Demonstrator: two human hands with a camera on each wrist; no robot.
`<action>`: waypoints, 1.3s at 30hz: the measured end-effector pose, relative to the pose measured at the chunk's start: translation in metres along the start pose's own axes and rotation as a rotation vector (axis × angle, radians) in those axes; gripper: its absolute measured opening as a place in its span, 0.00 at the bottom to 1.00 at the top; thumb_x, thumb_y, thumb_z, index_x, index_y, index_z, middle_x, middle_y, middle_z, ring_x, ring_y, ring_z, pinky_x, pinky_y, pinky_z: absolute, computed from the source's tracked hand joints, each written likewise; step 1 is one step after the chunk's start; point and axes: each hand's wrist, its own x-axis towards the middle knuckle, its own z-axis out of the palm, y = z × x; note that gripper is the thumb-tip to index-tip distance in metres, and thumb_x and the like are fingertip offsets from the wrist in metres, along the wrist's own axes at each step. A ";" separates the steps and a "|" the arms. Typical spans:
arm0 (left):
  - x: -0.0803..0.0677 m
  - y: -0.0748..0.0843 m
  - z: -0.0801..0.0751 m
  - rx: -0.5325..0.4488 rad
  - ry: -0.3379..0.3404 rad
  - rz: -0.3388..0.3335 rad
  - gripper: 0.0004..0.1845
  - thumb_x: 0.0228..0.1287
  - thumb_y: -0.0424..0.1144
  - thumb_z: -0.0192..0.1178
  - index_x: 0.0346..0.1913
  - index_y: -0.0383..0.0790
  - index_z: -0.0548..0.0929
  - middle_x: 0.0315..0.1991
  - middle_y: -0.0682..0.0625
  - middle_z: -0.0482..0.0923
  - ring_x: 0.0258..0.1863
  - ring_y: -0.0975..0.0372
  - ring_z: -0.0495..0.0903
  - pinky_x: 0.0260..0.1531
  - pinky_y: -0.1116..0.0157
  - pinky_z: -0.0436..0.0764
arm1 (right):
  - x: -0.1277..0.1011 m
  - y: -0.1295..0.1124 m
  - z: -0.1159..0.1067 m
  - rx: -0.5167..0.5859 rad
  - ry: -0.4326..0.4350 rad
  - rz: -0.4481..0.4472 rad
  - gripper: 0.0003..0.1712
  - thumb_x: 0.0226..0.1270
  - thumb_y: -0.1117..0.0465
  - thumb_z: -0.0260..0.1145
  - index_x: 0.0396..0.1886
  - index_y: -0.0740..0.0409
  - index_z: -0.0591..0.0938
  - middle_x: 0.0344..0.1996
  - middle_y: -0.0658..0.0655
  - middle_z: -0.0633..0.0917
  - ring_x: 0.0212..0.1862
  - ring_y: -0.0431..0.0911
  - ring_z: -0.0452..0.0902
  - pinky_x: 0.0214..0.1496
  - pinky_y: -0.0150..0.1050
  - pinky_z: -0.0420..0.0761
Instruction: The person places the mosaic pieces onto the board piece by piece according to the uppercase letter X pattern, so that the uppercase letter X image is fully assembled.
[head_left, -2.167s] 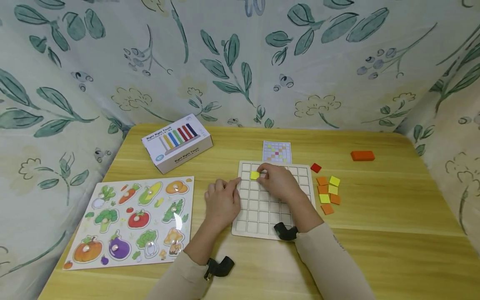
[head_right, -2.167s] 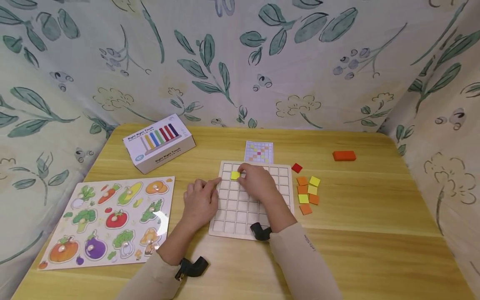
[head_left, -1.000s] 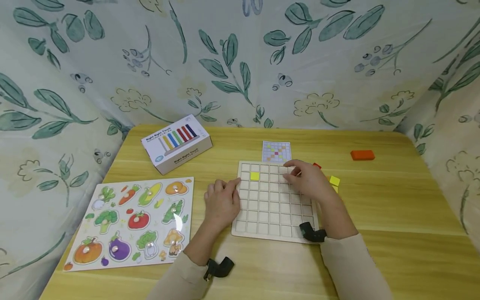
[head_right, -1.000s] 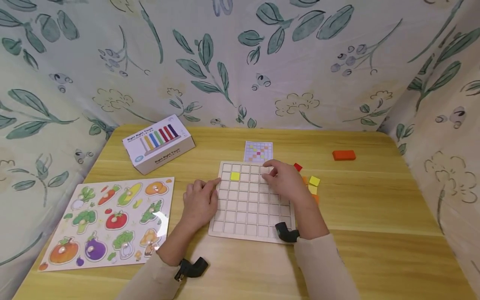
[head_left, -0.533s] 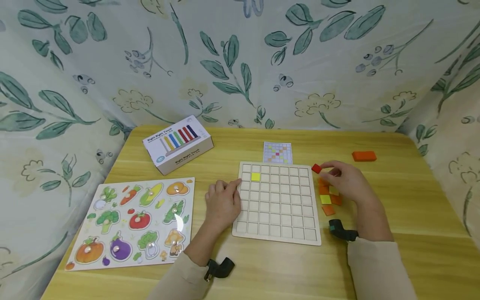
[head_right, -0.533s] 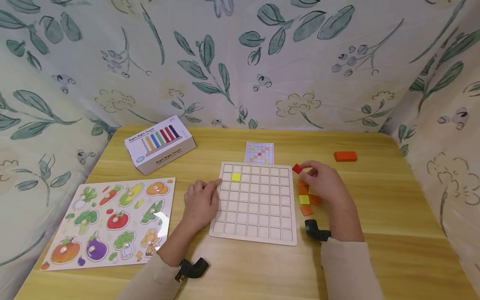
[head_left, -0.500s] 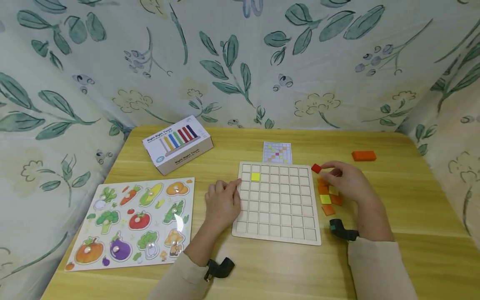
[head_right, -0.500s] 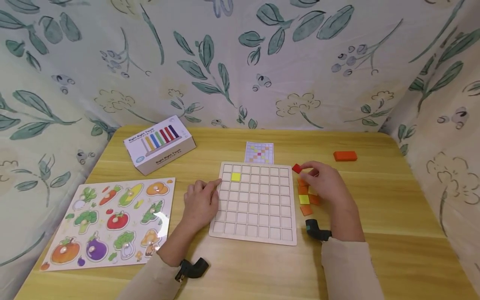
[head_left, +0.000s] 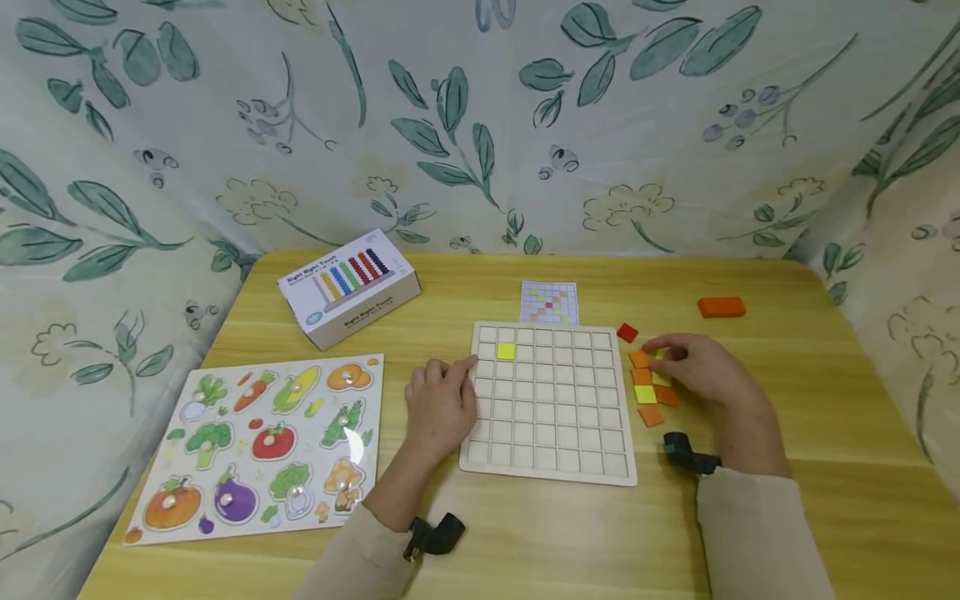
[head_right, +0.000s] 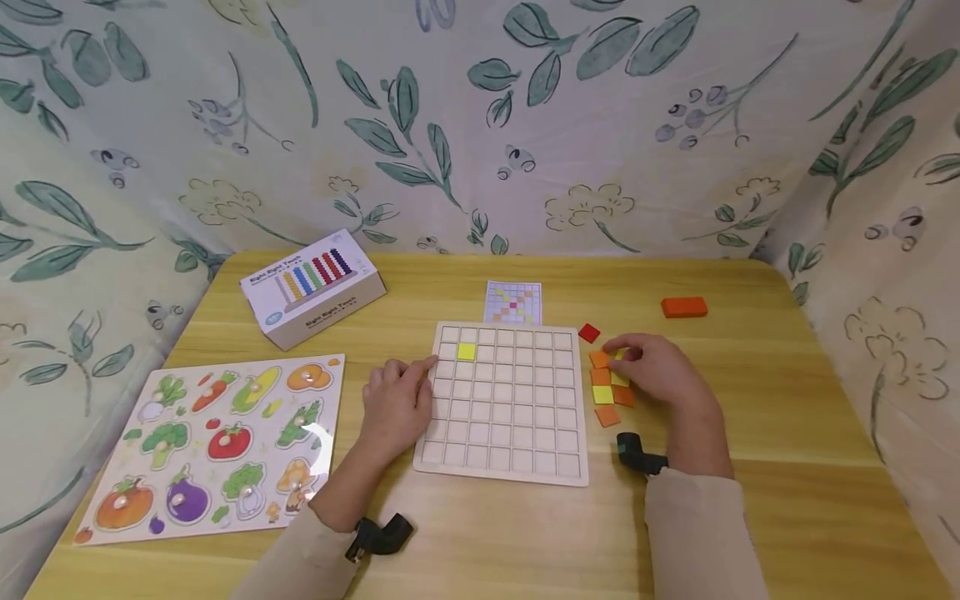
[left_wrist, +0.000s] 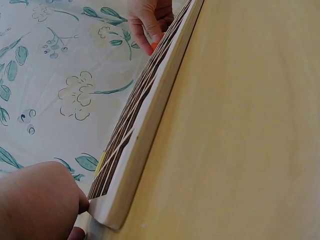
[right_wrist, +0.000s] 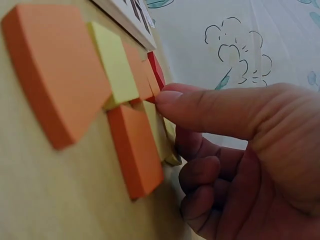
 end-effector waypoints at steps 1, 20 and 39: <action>0.000 0.000 0.000 -0.001 0.001 -0.002 0.20 0.75 0.43 0.53 0.66 0.55 0.80 0.44 0.46 0.74 0.43 0.53 0.67 0.42 0.58 0.64 | 0.000 -0.001 0.000 -0.006 0.001 -0.004 0.24 0.76 0.51 0.61 0.66 0.54 0.78 0.48 0.63 0.75 0.48 0.55 0.69 0.43 0.43 0.70; 0.000 -0.002 0.001 -0.006 0.004 -0.003 0.20 0.74 0.43 0.53 0.66 0.56 0.81 0.43 0.47 0.74 0.42 0.53 0.67 0.42 0.58 0.64 | 0.002 -0.009 0.004 0.012 0.023 0.088 0.31 0.73 0.48 0.62 0.70 0.55 0.72 0.46 0.65 0.75 0.46 0.56 0.70 0.41 0.44 0.71; 0.000 -0.003 -0.001 -0.016 -0.017 -0.006 0.20 0.75 0.43 0.52 0.66 0.56 0.80 0.43 0.47 0.74 0.42 0.53 0.66 0.43 0.58 0.63 | -0.003 -0.017 0.002 0.021 0.107 0.029 0.30 0.75 0.45 0.62 0.68 0.58 0.73 0.46 0.63 0.77 0.44 0.54 0.72 0.40 0.40 0.73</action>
